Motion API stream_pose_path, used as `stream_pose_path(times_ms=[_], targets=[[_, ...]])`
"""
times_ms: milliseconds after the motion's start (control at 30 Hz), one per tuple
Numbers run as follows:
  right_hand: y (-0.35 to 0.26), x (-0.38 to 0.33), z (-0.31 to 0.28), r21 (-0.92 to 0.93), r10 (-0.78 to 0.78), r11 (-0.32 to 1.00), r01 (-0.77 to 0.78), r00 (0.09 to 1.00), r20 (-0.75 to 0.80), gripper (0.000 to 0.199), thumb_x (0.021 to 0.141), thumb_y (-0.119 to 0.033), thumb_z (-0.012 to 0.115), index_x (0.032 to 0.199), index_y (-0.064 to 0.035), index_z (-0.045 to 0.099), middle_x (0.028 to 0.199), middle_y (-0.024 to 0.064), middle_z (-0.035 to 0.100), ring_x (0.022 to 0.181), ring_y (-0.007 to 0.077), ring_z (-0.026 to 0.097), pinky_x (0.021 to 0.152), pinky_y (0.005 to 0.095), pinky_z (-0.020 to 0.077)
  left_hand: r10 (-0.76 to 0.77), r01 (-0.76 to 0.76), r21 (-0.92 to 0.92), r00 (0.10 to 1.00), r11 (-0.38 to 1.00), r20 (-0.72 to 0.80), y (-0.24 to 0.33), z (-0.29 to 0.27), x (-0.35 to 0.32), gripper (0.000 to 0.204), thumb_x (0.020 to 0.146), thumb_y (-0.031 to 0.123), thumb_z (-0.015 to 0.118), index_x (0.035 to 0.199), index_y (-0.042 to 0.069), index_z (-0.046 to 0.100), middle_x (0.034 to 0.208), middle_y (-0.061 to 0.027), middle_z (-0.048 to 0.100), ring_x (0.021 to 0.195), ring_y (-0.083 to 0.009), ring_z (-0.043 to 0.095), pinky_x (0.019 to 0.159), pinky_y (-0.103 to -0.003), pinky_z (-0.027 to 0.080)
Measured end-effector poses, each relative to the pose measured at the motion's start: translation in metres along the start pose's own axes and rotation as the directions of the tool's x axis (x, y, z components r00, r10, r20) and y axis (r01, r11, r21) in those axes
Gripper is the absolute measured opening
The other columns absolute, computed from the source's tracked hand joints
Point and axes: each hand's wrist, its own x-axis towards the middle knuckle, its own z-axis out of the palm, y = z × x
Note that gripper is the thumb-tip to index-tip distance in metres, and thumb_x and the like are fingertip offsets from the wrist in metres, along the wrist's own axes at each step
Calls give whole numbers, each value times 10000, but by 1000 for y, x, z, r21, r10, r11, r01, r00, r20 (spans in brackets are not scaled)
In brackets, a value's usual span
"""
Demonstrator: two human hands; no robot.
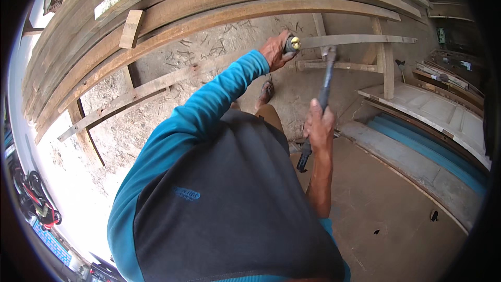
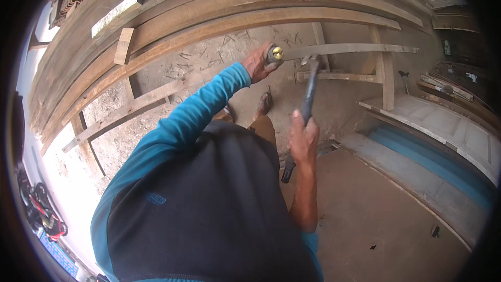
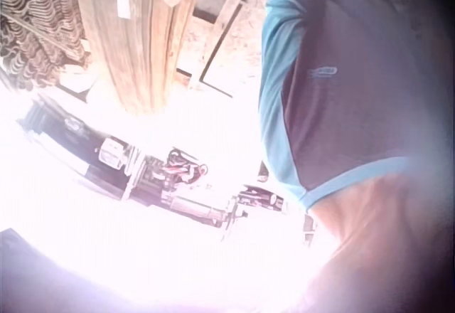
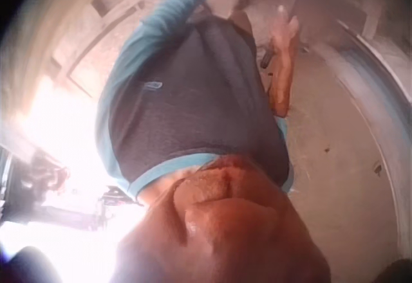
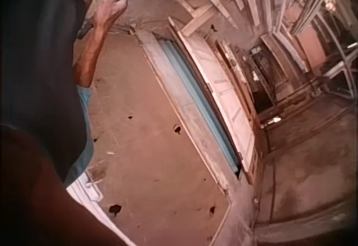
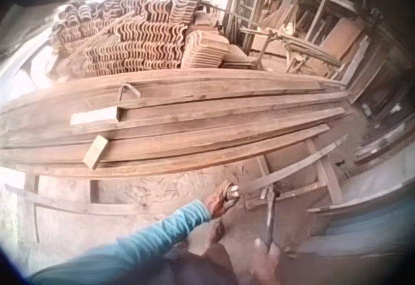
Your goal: The person removes nails from a small wooden block using the claw of a hammer and a metal rod for leverage.
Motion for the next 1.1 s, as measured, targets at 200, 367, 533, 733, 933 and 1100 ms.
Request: stream_pose_path(times_ms=[200, 367, 533, 733, 933, 1100], targets=[[-128, -26, -45, 123, -536, 564, 817, 475, -698, 399, 999, -395, 537, 752, -107, 414, 601, -24, 392, 449, 83, 380, 412, 238, 339, -96, 97, -37, 994, 995, 46, 1, 4, -16, 330, 912, 248, 694, 1116, 58, 515, 987, -179, 595, 926, -365, 612, 828, -410, 498], [-23, 10, 5, -263, -485, 859, 439, 862, -145, 320, 1006, -325, 534, 858, -42, 513, 630, 12, 436, 569, 157, 493, 571, 356, 446, 21, -22, 16, 999, 1000, 42, -8, 13, -14, 350, 912, 249, 692, 1146, 51, 523, 988, -187, 606, 957, -374, 622, 847, -414, 501], [15, 4, 1, -135, -156, 977, 163, 986, 58, 343, 995, -371, 579, 871, -56, 527, 596, -21, 436, 457, 89, 450, 417, 272, 388, -24, 22, 13, 986, 1000, 166, 4, -16, -6, 482, 894, 314, 727, 1229, 40, 515, 1091, -224, 623, 1032, -371, 626, 887, -429, 504], [39, 22, -48, -90, -65, 995, 50, 983, -170, 352, 985, -404, 591, 828, -115, 465, 592, -47, 397, 442, 61, 400, 396, 252, 352, -158, 158, -125, 987, 980, 14, 29, -99, 24, 743, 957, 646, 487, 1320, 3, 570, 1251, -183, 638, 1223, -324, 583, 1081, -428, 452], [158, 27, -60, -40, 287, 954, -296, 946, -147, 353, 971, -399, 583, 848, -74, 518, 608, -14, 429, 452, 109, 438, 412, 302, 381, -209, 181, -320, 977, 930, -54, 39, -116, 37, 839, 952, 722, 376, 1305, -6, 601, 1260, -204, 643, 1206, -329, 601, 1064, -438, 474], [234, 15, -51, -288, 382, 853, -434, 897, -222, 437, 935, -419, 612, 840, 7, 596, 686, 62, 582, 561, 223, 568, 540, 379, 466, -286, 317, -175, 941, 932, 179, 29, -78, 29, 823, 955, 711, 390, 1267, -17, 616, 1179, -196, 676, 1174, -327, 614, 1034, -430, 490]])
